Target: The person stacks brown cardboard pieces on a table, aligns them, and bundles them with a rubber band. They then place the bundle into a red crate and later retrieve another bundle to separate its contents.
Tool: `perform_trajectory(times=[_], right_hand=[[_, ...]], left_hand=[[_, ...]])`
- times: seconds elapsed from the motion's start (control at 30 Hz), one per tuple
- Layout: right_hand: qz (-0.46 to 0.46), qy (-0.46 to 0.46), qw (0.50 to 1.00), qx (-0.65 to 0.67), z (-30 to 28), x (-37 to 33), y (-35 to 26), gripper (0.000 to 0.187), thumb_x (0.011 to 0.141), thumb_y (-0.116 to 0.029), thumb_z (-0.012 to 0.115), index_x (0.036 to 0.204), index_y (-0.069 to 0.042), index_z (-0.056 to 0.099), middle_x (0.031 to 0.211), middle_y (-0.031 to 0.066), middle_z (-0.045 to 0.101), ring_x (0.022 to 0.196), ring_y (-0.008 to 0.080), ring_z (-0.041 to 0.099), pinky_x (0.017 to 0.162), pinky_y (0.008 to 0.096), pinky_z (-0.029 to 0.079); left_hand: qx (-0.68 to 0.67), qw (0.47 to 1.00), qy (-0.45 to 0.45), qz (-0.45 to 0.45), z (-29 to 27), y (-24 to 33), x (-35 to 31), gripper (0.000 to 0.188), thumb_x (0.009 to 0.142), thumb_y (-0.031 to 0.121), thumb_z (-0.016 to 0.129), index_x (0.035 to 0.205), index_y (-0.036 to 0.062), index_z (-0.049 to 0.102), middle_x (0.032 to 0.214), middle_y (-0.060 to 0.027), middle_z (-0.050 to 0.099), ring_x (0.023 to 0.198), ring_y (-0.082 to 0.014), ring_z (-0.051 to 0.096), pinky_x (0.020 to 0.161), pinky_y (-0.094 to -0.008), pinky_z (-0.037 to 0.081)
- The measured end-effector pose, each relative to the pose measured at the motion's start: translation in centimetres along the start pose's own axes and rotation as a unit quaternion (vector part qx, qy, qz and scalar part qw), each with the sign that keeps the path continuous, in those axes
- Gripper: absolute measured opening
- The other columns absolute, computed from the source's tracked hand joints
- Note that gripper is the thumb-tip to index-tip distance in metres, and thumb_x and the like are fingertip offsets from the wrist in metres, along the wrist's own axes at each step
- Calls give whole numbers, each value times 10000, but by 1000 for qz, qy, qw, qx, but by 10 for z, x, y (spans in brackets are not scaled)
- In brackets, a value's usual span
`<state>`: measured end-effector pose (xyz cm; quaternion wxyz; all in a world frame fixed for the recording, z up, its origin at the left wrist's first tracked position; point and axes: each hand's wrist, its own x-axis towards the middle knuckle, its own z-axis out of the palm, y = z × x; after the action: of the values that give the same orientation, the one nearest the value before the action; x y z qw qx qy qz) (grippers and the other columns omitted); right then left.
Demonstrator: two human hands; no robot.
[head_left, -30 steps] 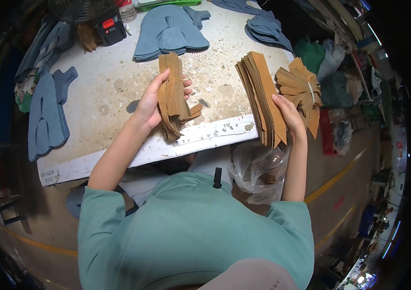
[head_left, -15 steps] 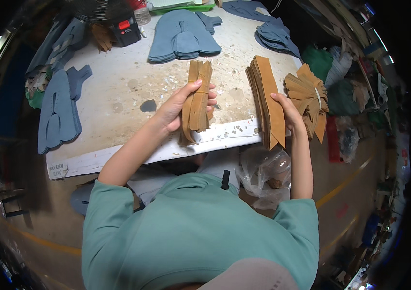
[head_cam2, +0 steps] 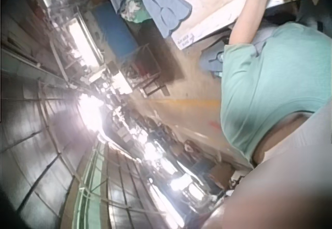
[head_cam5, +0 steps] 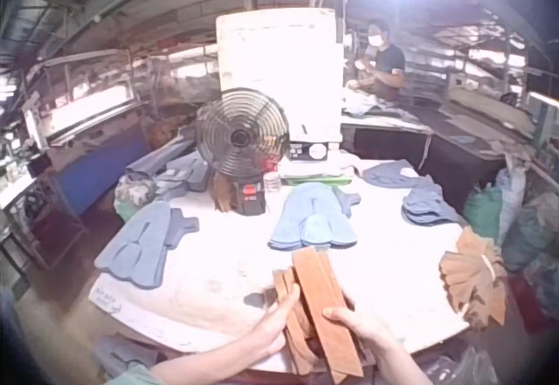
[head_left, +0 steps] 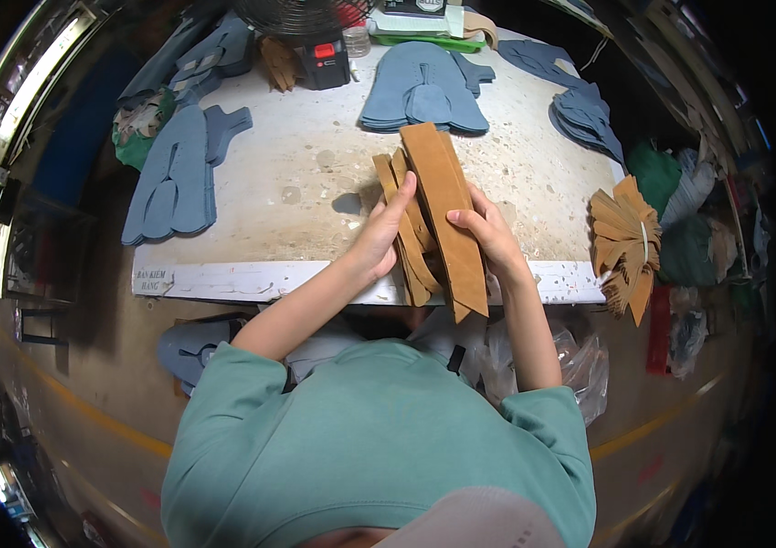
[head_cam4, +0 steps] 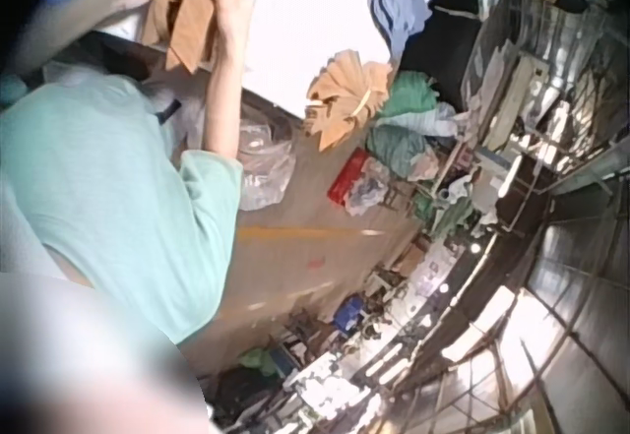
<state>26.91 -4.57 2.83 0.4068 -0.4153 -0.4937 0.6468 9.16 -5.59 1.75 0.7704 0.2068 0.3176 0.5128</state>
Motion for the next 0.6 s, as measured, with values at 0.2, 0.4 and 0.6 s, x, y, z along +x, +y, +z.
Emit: perform_trajectory(times=[0.2, 0.4, 0.6], right_hand=[[-49, -9, 997, -53, 18, 7, -1, 743, 768, -169, 707, 1410, 16, 381, 1273, 138, 556, 1137, 194, 549, 971, 310, 431], [-68, 36, 993, -86, 24, 16, -7, 703, 764, -183, 723, 1359, 32, 417, 1183, 157, 601, 1061, 199, 594, 918, 313, 471], [-35, 34, 998, -26, 22, 18, -12, 594, 792, -139, 694, 1304, 46, 455, 1112, 129, 622, 979, 166, 609, 856, 289, 486]], left_hand=[[-26, 999, -32, -16, -17, 8, -1, 613, 865, 276, 717, 1343, 30, 423, 1251, -134, 559, 1148, -236, 570, 984, -402, 489], [33, 998, -22, 46, -12, 13, -2, 528, 896, 241, 682, 1316, 21, 449, 1255, -129, 557, 1144, -227, 571, 960, -377, 499], [114, 983, 103, 98, -16, 10, -6, 308, 919, 270, 649, 1087, 15, 605, 1010, -79, 652, 935, -172, 643, 777, -309, 527]])
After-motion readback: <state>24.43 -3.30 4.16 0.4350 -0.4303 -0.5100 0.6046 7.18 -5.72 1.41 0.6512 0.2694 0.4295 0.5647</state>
